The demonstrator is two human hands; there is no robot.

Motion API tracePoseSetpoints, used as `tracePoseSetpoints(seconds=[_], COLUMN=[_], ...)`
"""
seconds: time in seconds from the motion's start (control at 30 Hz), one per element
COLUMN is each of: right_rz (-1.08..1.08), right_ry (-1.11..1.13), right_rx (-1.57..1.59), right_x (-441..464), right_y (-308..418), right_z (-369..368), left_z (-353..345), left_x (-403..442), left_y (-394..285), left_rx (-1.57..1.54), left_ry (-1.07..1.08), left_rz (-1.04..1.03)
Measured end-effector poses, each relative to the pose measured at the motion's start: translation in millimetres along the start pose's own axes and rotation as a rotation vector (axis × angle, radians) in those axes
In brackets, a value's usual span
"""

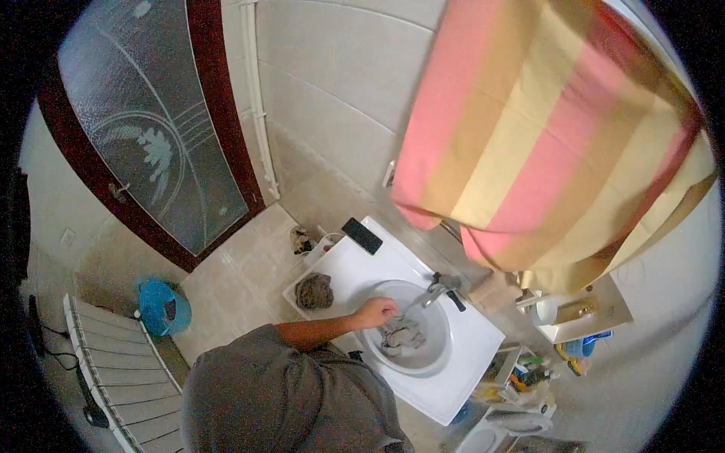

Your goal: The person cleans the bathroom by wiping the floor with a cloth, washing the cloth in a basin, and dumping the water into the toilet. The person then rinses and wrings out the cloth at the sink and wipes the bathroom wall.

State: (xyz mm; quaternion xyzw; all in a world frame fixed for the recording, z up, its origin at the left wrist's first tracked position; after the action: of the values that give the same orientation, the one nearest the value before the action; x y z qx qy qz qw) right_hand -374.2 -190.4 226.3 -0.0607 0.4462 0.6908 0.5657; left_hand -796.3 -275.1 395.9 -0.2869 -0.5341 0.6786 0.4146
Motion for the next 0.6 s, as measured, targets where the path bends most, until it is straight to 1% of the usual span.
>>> tracePoseSetpoints(seconds=[0.1,0.2,0.27,0.37,0.4,0.47,0.5,0.53,0.57,0.6], right_rz=[-0.009,-0.024,-0.029,-0.051,-0.064,-0.082,-0.073,-0.081,-0.007,0.212], right_ry=[-0.003,-0.017,-0.026,-0.045,-0.056,-0.079,-0.095,-0.109,-0.119,-0.142], right_rx=[0.015,0.036,0.046,0.069,0.082,0.101,0.095,0.096,-0.002,-0.299], right_x=[-5,-13,-18,-29,-37,-53,-61,-74,-87,-94], right_y=[-4,-10,-17,-30,-37,-53,-64,-79,-94,-117], right_z=[-3,-9,-12,-20,-23,-34,-37,-48,-56,-67], left_z=[-1,-2,-8,-10,-11,-7,-7,-4,0,5], left_x=[-2,-2,-1,0,-1,-6,-6,-7,-9,-9], left_y=[-2,-9,-4,-1,0,3,3,4,5,6], left_rx=[0.005,0.035,-0.036,-0.045,-0.04,-0.095,-0.087,-0.076,-0.064,-0.028], left_ry=[0.004,0.036,0.031,0.072,0.092,0.067,0.114,0.098,0.085,0.064], left_rz=[0.021,-0.01,0.025,0.014,0.007,0.024,0.017,0.025,0.035,-0.032])
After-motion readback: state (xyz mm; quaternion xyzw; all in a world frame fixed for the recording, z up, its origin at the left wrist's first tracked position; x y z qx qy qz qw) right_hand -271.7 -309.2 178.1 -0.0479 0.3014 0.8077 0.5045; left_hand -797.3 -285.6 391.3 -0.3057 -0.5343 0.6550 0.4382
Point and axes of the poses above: each hand's wrist, its own x-axis towards the middle knuckle, its own z-axis out of the back of the hand, y = z × x, the point moved 1 cm from there along x, towards the middle knuckle, and after that the axes turned 2 degrees about -x, right-handed, at the moved point
